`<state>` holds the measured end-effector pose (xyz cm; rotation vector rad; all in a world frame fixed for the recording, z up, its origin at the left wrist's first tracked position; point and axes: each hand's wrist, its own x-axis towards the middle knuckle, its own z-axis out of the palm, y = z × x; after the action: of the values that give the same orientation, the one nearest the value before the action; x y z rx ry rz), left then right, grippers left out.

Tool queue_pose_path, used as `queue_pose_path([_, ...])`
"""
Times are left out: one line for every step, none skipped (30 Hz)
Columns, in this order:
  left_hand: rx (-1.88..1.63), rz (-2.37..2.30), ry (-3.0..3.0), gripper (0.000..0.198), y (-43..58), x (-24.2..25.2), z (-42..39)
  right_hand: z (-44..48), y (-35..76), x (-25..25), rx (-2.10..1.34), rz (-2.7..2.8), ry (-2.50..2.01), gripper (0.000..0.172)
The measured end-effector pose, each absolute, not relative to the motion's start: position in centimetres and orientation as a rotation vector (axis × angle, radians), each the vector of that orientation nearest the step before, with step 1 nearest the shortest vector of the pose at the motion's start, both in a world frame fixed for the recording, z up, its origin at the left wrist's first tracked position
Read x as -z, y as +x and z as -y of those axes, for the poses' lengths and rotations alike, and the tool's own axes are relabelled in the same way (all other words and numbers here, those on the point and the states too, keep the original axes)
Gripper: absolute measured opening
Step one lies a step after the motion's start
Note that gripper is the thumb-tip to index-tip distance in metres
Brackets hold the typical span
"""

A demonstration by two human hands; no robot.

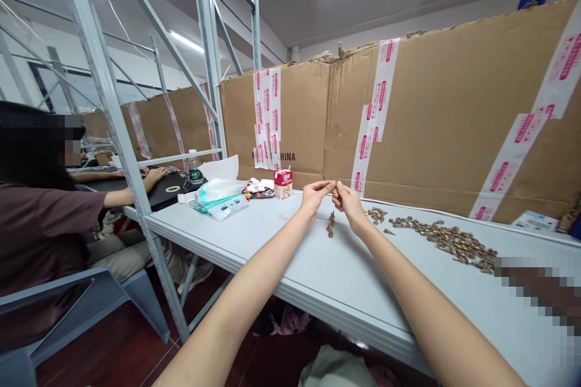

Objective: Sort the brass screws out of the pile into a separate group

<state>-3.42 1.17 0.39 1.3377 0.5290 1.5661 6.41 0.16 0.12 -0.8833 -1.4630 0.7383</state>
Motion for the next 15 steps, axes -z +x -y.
queue_pose_path([-1.560,-0.526,1.344,0.026,-3.4,-0.4,-1.1,-0.3,6.4,0.0,-0.820,1.444,-0.859,0.044])
queue_pose_path([-1.561,-0.526,1.347,0.026,-3.4,-0.4,-1.1,-0.4,6.4,0.0,-0.853,1.432,-0.857,0.045])
queue_pose_path([-1.568,-0.530,1.342,0.025,-3.4,-0.4,-1.1,-0.4,6.4,0.1,-0.842,1.433,-0.873,0.046])
queue_pose_path([-1.579,-0.537,1.330,0.024,-3.4,-0.4,-1.2,-0.4,6.4,0.1,-0.793,1.443,-0.907,0.046])
queue_pose_path([-1.595,-0.546,1.312,0.024,-3.4,-0.4,-1.2,-0.2,6.4,0.1,-0.710,1.463,-0.955,0.047])
queue_pose_path([-1.617,-0.559,1.290,0.024,-3.5,-0.4,-1.3,0.0,6.4,0.0,-0.601,1.493,-1.011,0.047])
queue_pose_path([-1.642,-0.573,1.267,0.025,-3.5,-0.4,-1.4,0.2,6.4,0.0,-0.481,1.528,-1.072,0.045])
queue_pose_path([-1.664,-0.585,1.250,0.025,-3.6,-0.4,-1.5,0.5,6.4,-0.1,-0.365,1.563,-1.133,0.041])
queue_pose_path([-1.678,-0.593,1.242,0.025,-3.6,-0.4,-1.6,0.7,6.4,-0.2,-0.267,1.594,-1.192,0.037])
queue_pose_path([-1.683,-0.595,1.244,0.026,-3.7,-0.4,-1.7,1.0,6.4,-0.3,-0.193,1.618,-1.245,0.033])
queue_pose_path([-1.680,-0.594,1.253,0.026,-3.7,-0.4,-1.7,1.2,6.4,-0.3,-0.142,1.633,-1.288,0.030])
queue_pose_path([-1.668,-0.588,1.266,0.026,-3.7,-0.3,-1.7,1.3,6.4,-0.4,-0.109,1.641,-1.318,0.028])
queue_pose_path([-1.653,-0.579,1.279,0.027,-3.7,-0.3,-1.7,1.3,6.4,-0.4,-0.090,1.646,-1.334,0.028])
queue_pose_path([-1.640,-0.571,1.289,0.027,-3.7,-0.3,-1.7,1.3,6.5,-0.3,-0.079,1.651,-1.338,0.029])
queue_pose_path([-1.630,-0.566,1.293,0.027,-3.7,-0.4,-1.6,1.3,6.5,-0.3,-0.082,1.657,-1.331,0.030])
